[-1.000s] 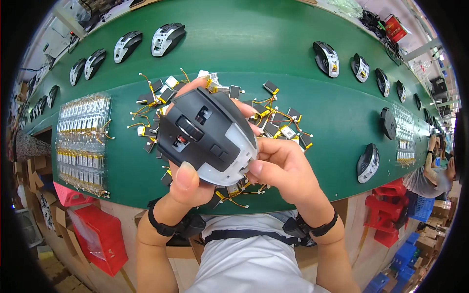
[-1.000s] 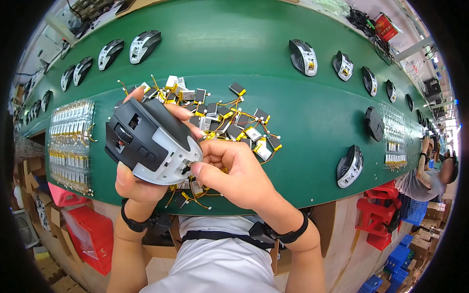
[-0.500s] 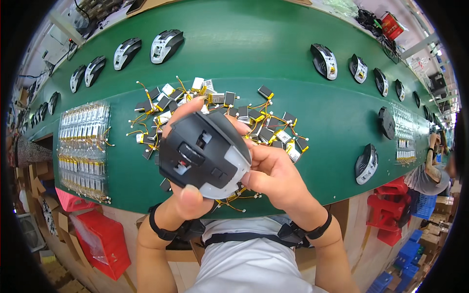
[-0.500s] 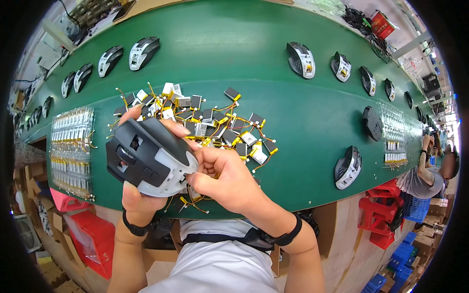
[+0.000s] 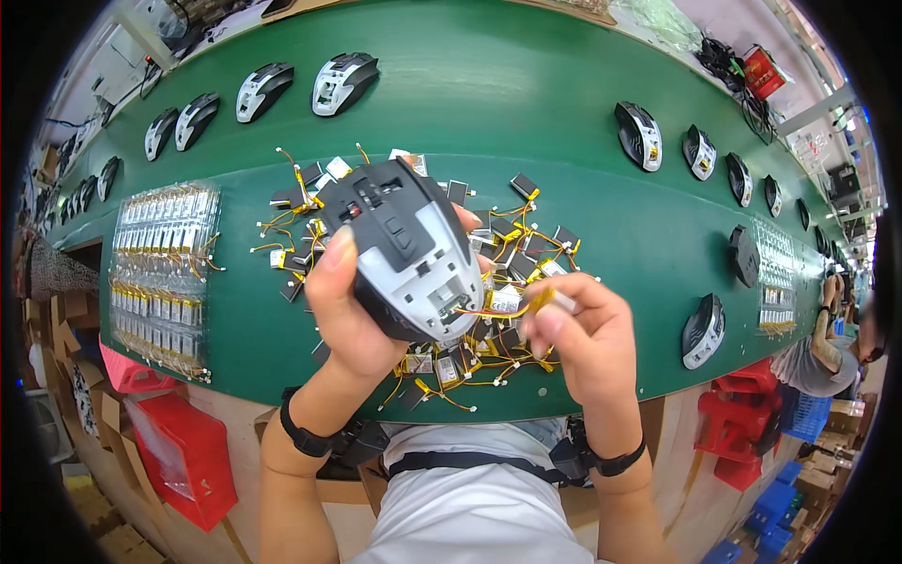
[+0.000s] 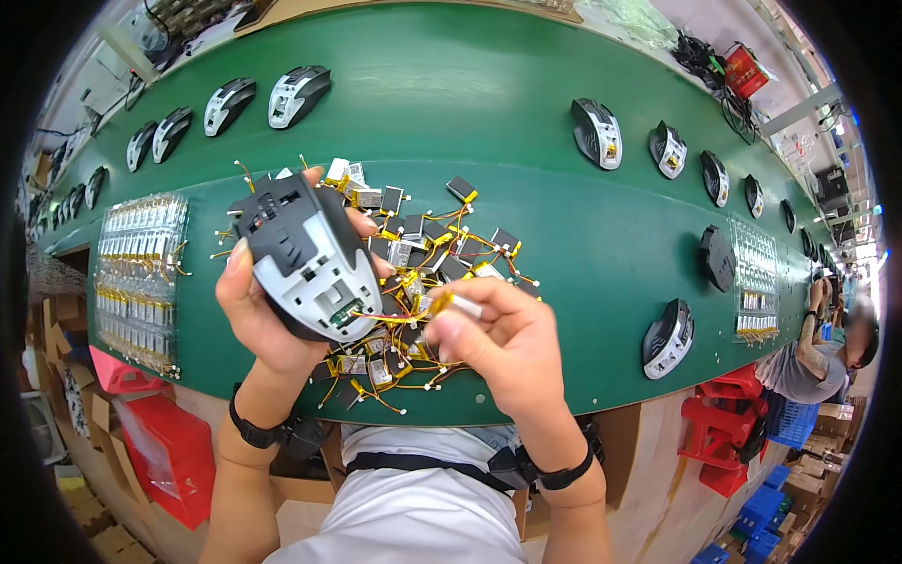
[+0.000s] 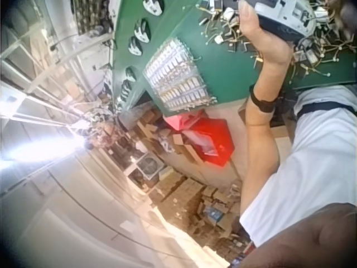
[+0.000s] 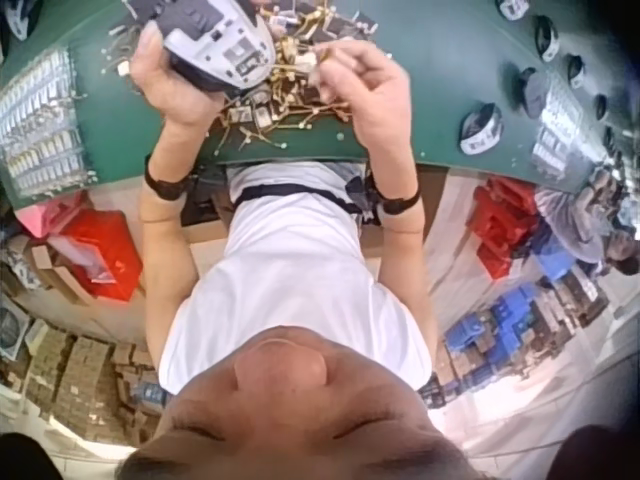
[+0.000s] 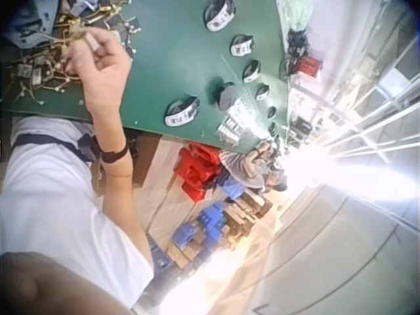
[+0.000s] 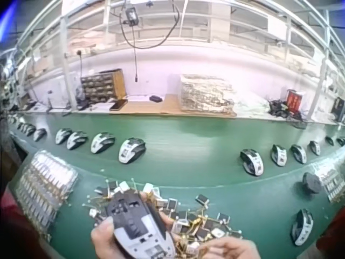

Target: The person assembles computer mice by inserting small battery packs into the internal cavities of mouse shells. They pick up a mouse shell, insert a battery, and place the completed unit on the table, repeating this process for multiple units.

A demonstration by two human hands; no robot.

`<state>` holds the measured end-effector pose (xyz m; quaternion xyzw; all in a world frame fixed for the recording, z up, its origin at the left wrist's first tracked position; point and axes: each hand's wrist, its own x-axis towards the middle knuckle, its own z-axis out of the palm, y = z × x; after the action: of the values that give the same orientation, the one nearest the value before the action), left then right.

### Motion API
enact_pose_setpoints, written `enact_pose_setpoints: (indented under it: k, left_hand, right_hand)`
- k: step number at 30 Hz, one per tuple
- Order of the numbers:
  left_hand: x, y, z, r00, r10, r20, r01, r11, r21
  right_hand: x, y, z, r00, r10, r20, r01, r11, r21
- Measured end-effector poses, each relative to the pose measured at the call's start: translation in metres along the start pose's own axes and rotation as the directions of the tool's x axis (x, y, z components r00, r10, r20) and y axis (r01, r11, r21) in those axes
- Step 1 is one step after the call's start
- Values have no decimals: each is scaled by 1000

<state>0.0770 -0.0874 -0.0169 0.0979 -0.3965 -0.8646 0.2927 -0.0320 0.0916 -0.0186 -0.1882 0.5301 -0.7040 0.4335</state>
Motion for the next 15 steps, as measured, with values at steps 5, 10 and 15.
enact_pose_setpoints:
  k: [5, 10, 15]
  left_hand:
    - [-1, -11, 1, 996, -88, 4, 88, 991, -103]
    - [2, -7, 1, 994, -98, -39, 93, 990, -109]
    - [3, -8, -3, 982, -175, -71, 161, 971, -176]
  right_hand:
    - [11, -5, 20, 953, -286, -100, 298, 945, 133]
    - [16, -4, 50, 967, -256, 6, 253, 958, 137]
    - [34, 1, 47, 658, -695, 291, 668, 360, -651]
